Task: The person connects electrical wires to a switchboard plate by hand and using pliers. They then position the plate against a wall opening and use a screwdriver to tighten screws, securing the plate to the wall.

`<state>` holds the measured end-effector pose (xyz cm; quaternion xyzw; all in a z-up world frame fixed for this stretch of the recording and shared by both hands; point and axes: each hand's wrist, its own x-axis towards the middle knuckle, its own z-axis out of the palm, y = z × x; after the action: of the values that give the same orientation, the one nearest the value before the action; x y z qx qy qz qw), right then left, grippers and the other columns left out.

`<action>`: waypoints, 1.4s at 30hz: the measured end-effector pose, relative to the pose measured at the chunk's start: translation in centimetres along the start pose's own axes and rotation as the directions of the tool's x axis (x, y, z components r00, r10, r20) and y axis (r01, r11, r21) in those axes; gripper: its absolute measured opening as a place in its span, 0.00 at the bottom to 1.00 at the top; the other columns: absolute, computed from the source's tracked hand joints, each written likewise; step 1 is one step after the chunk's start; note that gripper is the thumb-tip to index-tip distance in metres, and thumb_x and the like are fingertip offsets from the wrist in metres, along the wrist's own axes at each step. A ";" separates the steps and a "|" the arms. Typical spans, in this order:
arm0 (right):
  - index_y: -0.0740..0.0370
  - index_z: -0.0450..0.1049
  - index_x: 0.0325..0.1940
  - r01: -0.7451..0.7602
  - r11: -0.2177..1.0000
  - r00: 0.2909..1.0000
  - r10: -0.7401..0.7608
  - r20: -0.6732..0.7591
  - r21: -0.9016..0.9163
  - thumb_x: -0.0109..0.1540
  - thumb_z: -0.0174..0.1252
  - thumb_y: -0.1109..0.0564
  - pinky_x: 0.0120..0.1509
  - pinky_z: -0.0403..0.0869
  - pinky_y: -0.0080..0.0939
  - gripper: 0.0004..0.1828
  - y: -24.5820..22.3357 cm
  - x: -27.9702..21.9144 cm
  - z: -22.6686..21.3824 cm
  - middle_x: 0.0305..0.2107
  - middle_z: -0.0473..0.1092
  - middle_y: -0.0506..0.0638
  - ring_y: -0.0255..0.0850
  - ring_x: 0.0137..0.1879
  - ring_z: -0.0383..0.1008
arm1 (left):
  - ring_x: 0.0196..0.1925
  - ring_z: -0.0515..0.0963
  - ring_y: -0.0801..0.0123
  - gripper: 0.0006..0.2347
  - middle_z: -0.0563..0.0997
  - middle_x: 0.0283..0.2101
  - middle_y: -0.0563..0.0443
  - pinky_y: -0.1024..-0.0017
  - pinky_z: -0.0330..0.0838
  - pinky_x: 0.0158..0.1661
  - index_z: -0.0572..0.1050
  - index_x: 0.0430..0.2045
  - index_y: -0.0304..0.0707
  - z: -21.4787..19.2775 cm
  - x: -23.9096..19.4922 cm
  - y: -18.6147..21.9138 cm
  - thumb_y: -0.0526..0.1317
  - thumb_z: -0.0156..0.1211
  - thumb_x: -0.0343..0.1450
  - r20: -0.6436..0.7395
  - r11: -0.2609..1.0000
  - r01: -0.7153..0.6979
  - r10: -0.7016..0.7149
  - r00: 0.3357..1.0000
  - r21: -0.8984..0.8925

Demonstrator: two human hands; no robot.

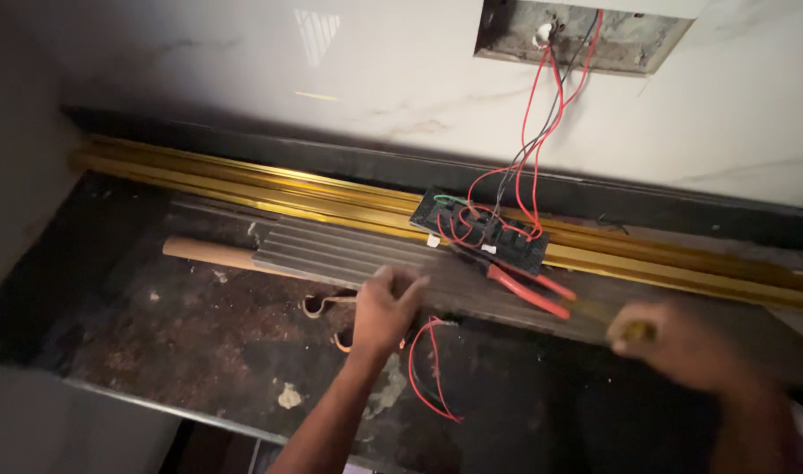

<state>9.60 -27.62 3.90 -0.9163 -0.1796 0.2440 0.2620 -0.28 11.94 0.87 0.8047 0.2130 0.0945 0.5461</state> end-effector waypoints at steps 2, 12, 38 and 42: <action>0.63 0.77 0.35 -0.050 0.993 0.987 0.033 -0.155 -0.103 0.59 0.70 0.50 0.47 0.77 0.43 0.14 0.5 1.9 -1.3 0.30 0.76 0.51 0.42 0.37 0.77 | 0.33 0.85 0.61 0.16 0.85 0.30 0.42 0.64 0.78 0.39 0.79 0.34 0.30 1.4 2.1 1.0 0.47 0.70 0.65 -0.071 0.992 -0.130 0.130 0.989 0.009; 0.75 0.68 0.62 0.246 0.943 0.790 -0.062 -0.610 0.223 0.48 0.83 0.48 0.49 0.73 0.44 0.48 -4.1 12.2 5.1 0.43 0.74 0.58 0.43 0.48 0.75 | 0.38 0.78 0.38 0.28 0.79 0.36 0.25 0.50 0.72 0.39 0.76 0.38 0.18 8.3 13.5 -2.1 0.51 0.78 0.62 -0.293 0.959 -0.207 0.258 0.921 0.194; 0.56 0.65 0.28 0.320 0.602 0.570 0.495 -0.656 0.732 0.67 0.62 0.39 0.20 0.54 0.35 0.24 0.2 10.8 -0.7 0.16 0.59 0.41 0.29 0.18 0.56 | 0.64 0.68 0.46 0.30 0.75 0.58 0.43 0.46 0.58 0.60 0.74 0.56 0.39 10.0 5.2 3.2 0.56 0.69 0.63 0.585 0.525 -0.845 0.655 0.478 0.103; 0.57 0.69 0.31 0.317 0.617 0.593 0.464 -0.658 0.720 0.65 0.63 0.43 0.20 0.60 0.32 0.19 0.0 11.3 0.2 0.16 0.63 0.41 0.28 0.19 0.61 | 0.59 0.69 0.46 0.35 0.73 0.53 0.41 0.46 0.59 0.59 0.73 0.53 0.38 9.5 3.9 5.0 0.63 0.69 0.58 0.690 0.491 -0.852 0.553 0.466 0.181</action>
<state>18.69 -22.41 -0.27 -0.7181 0.1269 -0.1306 0.6717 8.06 4.13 1.46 0.9176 -0.3041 0.0272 0.2544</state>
